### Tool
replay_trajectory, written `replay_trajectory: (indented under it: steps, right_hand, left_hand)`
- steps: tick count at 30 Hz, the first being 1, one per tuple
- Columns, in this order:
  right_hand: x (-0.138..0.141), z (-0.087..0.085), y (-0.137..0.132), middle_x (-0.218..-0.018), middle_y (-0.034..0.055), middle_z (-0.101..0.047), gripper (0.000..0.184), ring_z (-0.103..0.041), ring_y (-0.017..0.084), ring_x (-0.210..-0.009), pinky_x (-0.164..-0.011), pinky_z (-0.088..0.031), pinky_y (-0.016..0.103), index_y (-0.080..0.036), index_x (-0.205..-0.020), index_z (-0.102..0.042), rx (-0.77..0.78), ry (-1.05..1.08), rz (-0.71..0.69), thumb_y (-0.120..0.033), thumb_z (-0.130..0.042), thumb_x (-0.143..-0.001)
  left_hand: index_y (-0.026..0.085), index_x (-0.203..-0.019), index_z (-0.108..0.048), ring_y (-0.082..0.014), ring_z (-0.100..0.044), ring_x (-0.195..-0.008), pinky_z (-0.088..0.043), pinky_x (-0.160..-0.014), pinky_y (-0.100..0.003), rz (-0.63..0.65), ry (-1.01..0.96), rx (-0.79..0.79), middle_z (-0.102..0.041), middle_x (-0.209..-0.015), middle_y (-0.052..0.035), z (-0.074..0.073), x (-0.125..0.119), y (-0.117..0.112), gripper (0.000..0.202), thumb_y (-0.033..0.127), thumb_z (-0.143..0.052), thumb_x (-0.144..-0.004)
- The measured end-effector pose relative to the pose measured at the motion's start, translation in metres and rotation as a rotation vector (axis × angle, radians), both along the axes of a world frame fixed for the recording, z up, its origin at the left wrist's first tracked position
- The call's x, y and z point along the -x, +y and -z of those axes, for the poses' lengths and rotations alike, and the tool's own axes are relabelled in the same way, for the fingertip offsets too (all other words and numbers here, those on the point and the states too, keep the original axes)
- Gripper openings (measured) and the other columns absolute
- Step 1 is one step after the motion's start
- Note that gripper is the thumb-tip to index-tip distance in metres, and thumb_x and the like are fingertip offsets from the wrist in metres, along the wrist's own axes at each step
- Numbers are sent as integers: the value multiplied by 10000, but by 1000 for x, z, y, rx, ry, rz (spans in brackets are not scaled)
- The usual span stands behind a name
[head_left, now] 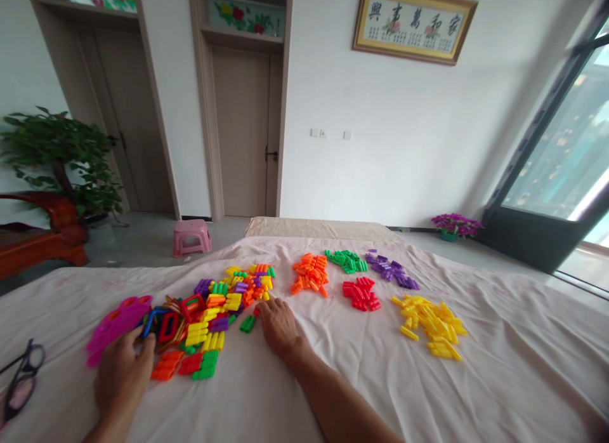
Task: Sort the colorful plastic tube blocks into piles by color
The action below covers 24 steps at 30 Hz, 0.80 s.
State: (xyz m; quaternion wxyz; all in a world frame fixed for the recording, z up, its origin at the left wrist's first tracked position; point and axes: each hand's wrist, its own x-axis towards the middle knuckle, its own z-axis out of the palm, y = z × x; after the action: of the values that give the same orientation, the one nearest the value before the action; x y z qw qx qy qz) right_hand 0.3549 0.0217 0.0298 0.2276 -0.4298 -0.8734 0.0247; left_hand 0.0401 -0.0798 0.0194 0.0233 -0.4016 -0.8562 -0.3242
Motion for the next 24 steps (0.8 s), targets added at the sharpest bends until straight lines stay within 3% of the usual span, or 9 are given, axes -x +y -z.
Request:
replay_trajectory:
  steps: [3,6,9,11,13,16,19,21,24]
  right_hand:
    - [-7,1,5,-1055,65,-713,273,-624,213,-949,-871,-466,317,-233,-1150,-659,99,177,31,-155,-467,-972]
    - [-20,3,18,-952,40,-725,381,-657,176,-871,-819,-488,278,-212,-1199,-650,239,468,161,-96,-395,-940]
    - [-36,3,29,-894,42,-716,403,-658,163,-787,-747,-506,265,-184,-1176,-662,317,677,303,-123,-347,-933]
    - [-44,-1,31,-904,46,-721,380,-660,166,-787,-717,-509,261,-181,-1165,-674,353,712,274,-178,-368,-940]
    - [-49,-9,26,-905,37,-731,332,-665,165,-798,-694,-497,247,-184,-1139,-695,430,626,125,-238,-440,-935]
    - [-48,-27,11,-908,10,-738,278,-662,167,-800,-666,-457,233,-216,-1044,-743,567,290,-115,-390,-643,-850]
    - [-42,-46,-5,-987,9,-729,460,-646,183,-837,-650,-419,236,-251,-1035,-751,558,-22,-216,-525,-806,-669]
    - [-37,-54,-13,-998,24,-718,474,-630,186,-838,-631,-397,238,-239,-1031,-747,512,-138,-237,-502,-819,-644]
    - [-35,-58,-17,-912,17,-713,312,-607,166,-768,-604,-376,234,-228,-965,-749,479,-203,-234,-362,-770,-684]
  left_hand:
    - [95,-1277,-626,-370,-608,-1108,-504,-909,-473,10,0,-16,-662,-1173,-216,3,2,0,648,538,-340,-900]
    - [100,-1269,-628,-360,-609,-1103,-498,-928,-471,20,13,-36,-667,-1154,-206,6,3,0,639,538,-345,-900]
    - [99,-1273,-624,-363,-597,-1136,-489,-949,-465,20,29,-35,-663,-1171,-200,8,4,0,656,552,-326,-903]
    - [98,-1273,-623,-364,-596,-1139,-488,-946,-458,18,42,-29,-661,-1176,-199,9,5,1,663,558,-321,-904]
    - [99,-1269,-628,-363,-603,-1120,-494,-927,-452,10,49,-16,-665,-1162,-199,8,5,1,660,556,-322,-905]
    - [98,-1262,-636,-360,-615,-1086,-497,-903,-449,9,55,1,-676,-1140,-201,6,4,0,651,545,-319,-911]
    - [93,-1257,-638,-351,-619,-1086,-497,-905,-441,25,52,-1,-682,-1151,-207,3,2,-1,638,530,-327,-912]
    - [93,-1261,-636,-348,-614,-1105,-500,-901,-433,16,44,12,-678,-1173,-210,1,1,-1,633,523,-331,-911]
    - [90,-1272,-628,-350,-606,-1123,-500,-894,-428,0,34,45,-671,-1200,-217,-3,-1,-2,647,533,-323,-912]
